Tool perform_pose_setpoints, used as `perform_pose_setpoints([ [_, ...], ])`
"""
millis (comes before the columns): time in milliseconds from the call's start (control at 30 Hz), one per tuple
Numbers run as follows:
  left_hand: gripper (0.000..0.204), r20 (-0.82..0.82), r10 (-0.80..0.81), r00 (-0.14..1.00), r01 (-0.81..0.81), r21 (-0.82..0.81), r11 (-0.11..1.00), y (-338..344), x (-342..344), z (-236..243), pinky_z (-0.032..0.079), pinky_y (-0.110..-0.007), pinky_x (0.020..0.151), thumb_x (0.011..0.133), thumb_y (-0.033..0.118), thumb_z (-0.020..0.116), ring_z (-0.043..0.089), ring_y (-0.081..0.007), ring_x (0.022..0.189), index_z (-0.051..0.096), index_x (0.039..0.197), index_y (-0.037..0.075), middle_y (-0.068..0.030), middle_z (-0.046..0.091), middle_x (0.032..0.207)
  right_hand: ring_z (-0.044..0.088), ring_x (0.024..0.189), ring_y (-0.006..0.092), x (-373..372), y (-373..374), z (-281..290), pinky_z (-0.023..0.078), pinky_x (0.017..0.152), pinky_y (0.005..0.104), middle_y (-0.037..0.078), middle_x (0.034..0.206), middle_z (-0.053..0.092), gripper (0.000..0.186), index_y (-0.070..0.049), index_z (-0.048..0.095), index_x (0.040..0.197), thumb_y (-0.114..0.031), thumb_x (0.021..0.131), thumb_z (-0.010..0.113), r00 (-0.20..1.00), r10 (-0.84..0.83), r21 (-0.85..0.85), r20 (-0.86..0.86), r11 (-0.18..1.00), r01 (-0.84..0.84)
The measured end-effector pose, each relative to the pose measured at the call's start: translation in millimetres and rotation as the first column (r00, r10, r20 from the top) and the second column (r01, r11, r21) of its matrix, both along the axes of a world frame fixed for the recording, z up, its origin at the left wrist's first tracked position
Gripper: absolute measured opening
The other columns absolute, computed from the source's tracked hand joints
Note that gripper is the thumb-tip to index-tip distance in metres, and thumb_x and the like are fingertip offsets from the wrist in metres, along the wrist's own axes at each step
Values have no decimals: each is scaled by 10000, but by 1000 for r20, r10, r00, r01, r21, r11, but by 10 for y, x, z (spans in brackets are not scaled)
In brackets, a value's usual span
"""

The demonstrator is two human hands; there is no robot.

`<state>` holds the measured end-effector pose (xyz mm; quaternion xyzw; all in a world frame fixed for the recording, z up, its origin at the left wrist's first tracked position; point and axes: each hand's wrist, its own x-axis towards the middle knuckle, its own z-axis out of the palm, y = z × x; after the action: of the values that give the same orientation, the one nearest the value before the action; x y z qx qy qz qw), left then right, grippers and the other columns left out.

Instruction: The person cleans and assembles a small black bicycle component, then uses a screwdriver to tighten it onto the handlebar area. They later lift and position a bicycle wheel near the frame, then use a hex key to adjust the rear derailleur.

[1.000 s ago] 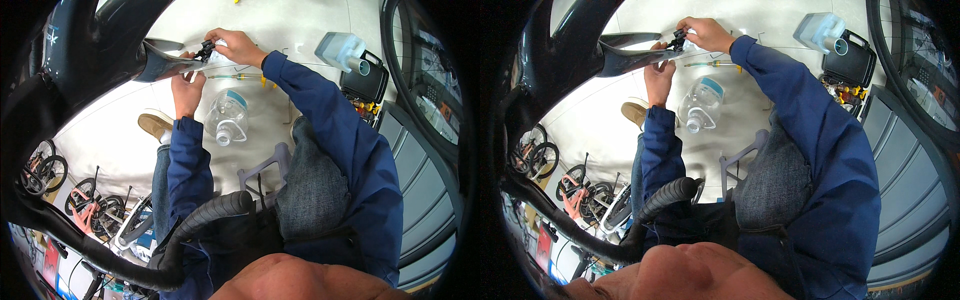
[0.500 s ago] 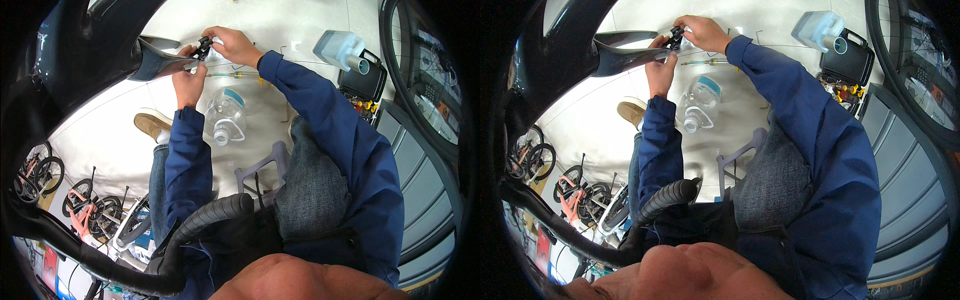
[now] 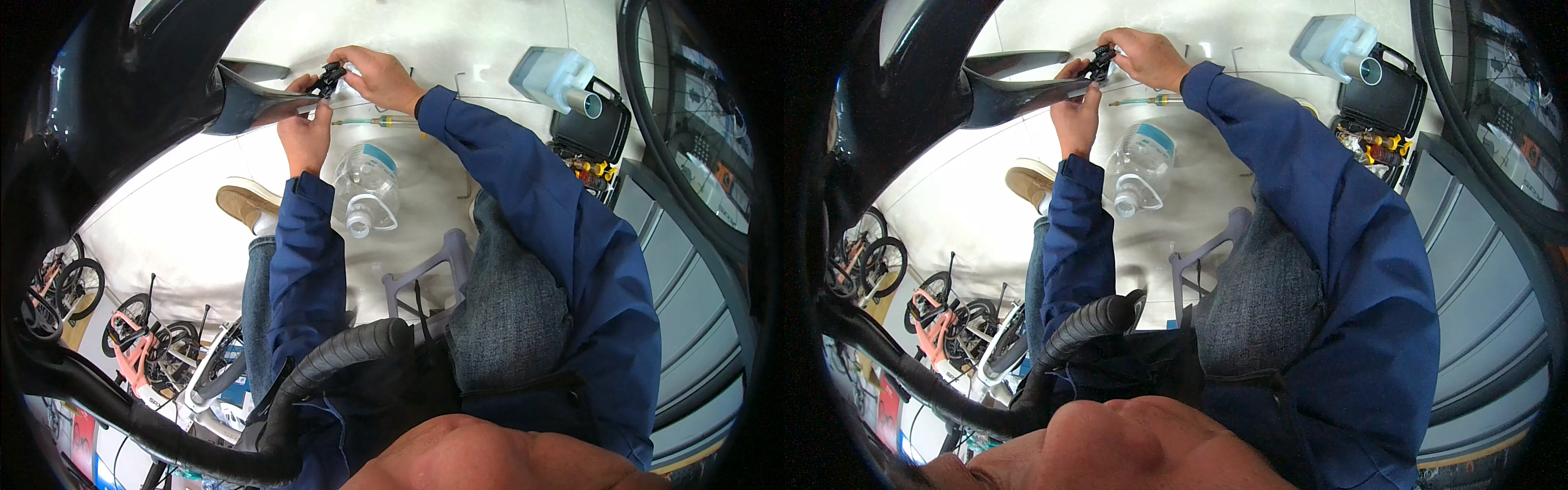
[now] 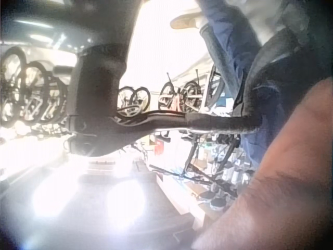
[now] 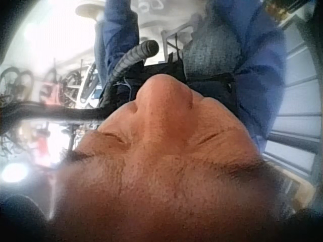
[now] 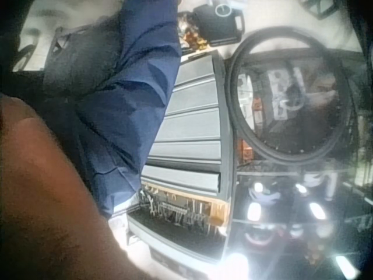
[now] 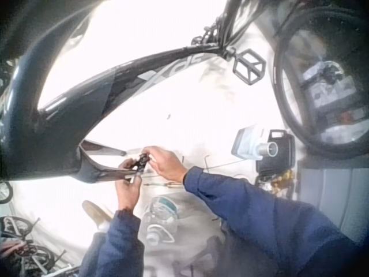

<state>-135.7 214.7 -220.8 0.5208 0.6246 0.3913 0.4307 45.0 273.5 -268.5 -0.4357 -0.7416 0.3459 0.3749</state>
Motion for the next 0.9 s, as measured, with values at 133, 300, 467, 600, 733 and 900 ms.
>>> perform_pose_setpoints([
  [133,475,-42,11,999,-8,52,999,17,9,-27,503,-338,1020,846,-66,668,656,-235,1171,613,1317,-36,-148,683,1274,720,1001,324,30,23,-1,595,874,395,91,1133,727,394,-118,617,1246,-39,878,736,998,32,14,48,999,-33],
  [300,539,-18,-91,996,91,13,996,46,-46,-32,486,-344,1081,886,-80,675,607,-222,1243,531,1404,-33,-145,637,1336,718,999,332,44,56,-34,593,872,405,95,1131,724,394,-117,623,1247,-55,876,739,998,35,66,57,997,-39],
  [467,535,48,-129,990,130,-8,991,86,-92,-25,488,-341,1065,874,-86,687,636,-224,1201,537,1382,-13,-139,671,1281,720,993,336,45,76,-45,595,870,411,98,1137,721,405,-123,616,1258,-51,877,731,997,59,56,44,997,-61],
  [600,540,69,-162,984,163,2,987,108,-122,-51,487,-344,1074,881,-97,667,629,-218,1210,527,1393,2,-133,657,1296,723,970,325,45,19,-22,603,844,402,92,1141,707,440,-131,602,1278,-68,866,744,995,47,28,92,998,-50],
  [733,568,53,-217,975,217,12,976,121,-166,-71,486,-351,1076,893,-98,657,607,-217,1235,509,1428,20,-124,640,1317,725,945,310,46,1,-7,610,817,384,81,1145,692,464,-139,596,1289,-89,857,758,988,74,-9,134,997,-74],
  [900,555,32,-150,988,151,-11,989,82,-119,-69,496,-347,1056,883,-90,672,619,-221,1213,531,1410,16,-128,650,1292,724,945,294,31,17,17,612,824,372,60,1149,686,441,-139,619,1269,-89,853,755,985,75,49,157,995,-84],
])
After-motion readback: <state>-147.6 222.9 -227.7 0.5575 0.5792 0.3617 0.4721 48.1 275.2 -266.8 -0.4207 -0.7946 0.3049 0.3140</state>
